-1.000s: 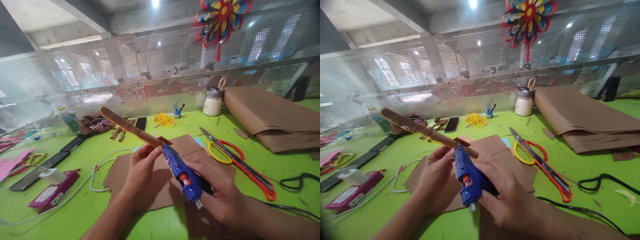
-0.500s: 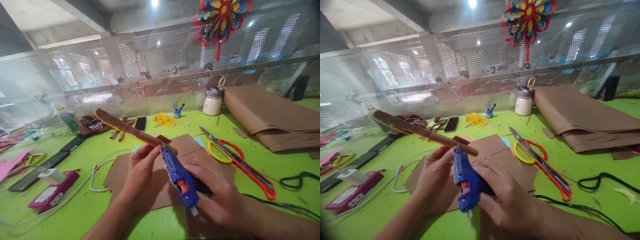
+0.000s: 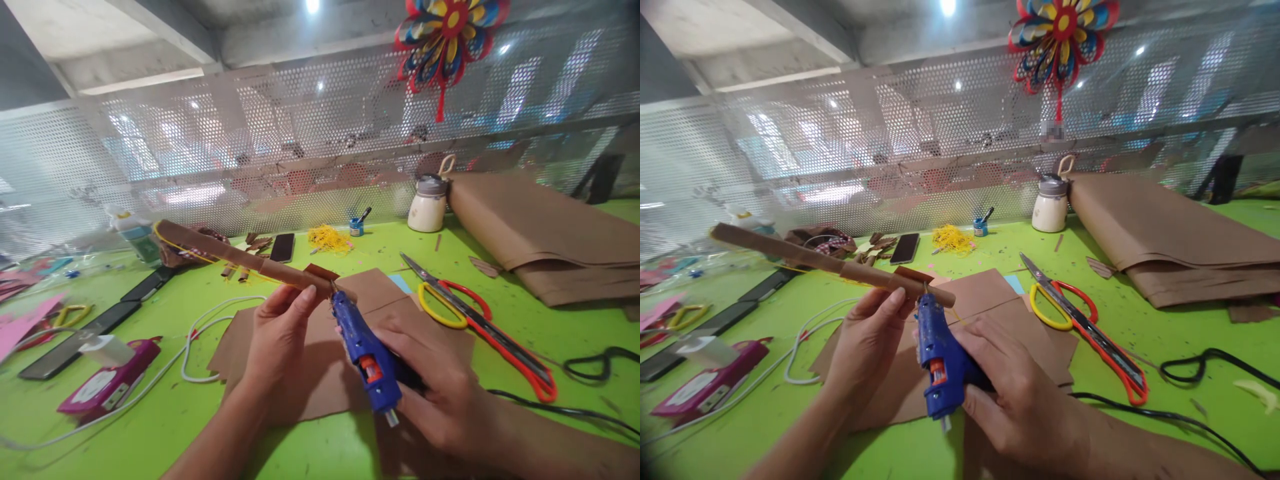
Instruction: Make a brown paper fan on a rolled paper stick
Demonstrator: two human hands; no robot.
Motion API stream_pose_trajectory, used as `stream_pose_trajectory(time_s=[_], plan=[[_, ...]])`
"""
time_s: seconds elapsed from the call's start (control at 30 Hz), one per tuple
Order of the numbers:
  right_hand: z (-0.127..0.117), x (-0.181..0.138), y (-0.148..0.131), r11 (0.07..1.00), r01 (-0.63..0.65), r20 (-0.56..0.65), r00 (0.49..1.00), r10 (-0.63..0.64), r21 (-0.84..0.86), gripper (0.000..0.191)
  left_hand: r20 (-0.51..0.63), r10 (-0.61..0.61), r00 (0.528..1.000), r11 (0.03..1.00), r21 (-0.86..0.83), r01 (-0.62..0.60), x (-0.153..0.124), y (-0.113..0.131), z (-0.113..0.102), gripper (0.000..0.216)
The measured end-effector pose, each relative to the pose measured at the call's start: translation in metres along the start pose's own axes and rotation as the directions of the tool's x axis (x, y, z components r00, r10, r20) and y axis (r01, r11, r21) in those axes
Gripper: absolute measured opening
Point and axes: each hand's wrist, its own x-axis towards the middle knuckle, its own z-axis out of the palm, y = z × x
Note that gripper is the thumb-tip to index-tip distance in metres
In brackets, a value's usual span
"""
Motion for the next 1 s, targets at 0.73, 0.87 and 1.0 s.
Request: stream_pose_trajectory(time_s=[0.73,0.87,1.0], plan=[[-0.0016,0.0018,-0.0083,0.997,0.068,-0.08,0.994,-0.072,-0.047,0.038,-0.076,-0.04,0.996,0.999,0.011,0.041,-0.0002,0.0004,0.0041,0.019],[-0.0004,-0.0007,-0.0061,0.997,0.04,-0.094,0.994,-0.046,-0.067,0.036,-0.053,-0.009,0.999,1.0,-0.028,0.007,-0.0013,0.0017,0.0041,0.018],[0.0002,0.0,-0.005,0.996,0.042,-0.109,0.993,-0.05,-0.08,0.04,-0.054,0.003,0.999,0.999,-0.032,-0.005,-0.0006,0.0012,0.0022,0.019]])
